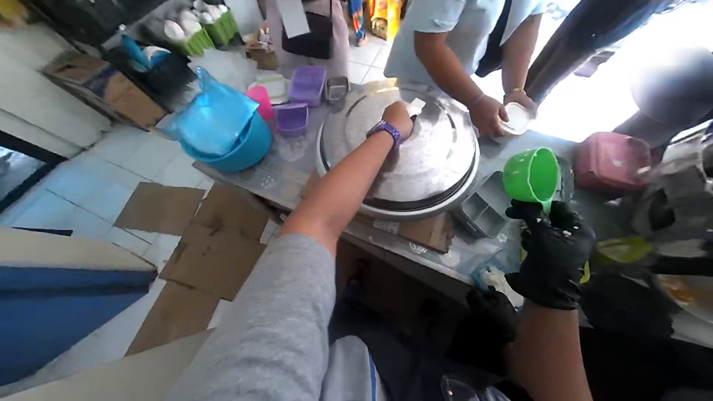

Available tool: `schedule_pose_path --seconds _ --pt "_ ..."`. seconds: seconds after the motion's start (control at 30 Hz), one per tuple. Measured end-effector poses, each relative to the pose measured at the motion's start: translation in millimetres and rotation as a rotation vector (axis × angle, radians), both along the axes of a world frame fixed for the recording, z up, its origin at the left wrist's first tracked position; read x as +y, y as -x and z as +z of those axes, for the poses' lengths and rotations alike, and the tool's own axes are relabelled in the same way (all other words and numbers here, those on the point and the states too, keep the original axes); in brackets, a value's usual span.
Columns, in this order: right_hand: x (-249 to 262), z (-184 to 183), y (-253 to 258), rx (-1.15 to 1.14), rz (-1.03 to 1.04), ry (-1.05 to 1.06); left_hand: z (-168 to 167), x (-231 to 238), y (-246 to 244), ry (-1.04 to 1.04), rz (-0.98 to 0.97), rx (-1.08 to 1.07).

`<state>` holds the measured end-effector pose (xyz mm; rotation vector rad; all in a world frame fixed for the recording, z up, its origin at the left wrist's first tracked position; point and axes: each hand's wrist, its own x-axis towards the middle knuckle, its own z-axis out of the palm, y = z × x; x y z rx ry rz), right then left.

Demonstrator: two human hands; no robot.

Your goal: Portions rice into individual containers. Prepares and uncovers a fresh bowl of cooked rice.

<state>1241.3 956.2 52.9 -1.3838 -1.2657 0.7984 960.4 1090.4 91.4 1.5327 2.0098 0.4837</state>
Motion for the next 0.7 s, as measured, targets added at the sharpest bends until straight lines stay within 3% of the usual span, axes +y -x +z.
schedule_pose_path --seconds 0.17,0.27,0.33,0.47,0.7 --pt "-3.6 -3.0 -11.2 0.006 -0.087 0.067 52.2 -17.2 33.4 -0.119 0.027 -0.005" --pt "-9.0 -6.9 -16.2 -0.114 -0.031 0.086 93.9 -50.8 88.4 -0.192 0.076 0.008" --pt "-14.5 -4.8 -18.0 -0.188 0.027 0.152 100.9 -78.9 136.9 -0.239 0.165 -0.058" --pt "-17.0 -10.6 -8.1 -0.144 0.063 0.181 85.7 -144.2 224.7 -0.292 0.270 -0.236" --pt "-24.0 -15.8 58.1 -0.118 0.116 0.175 29.7 -254.6 310.6 -0.225 0.318 -0.340"
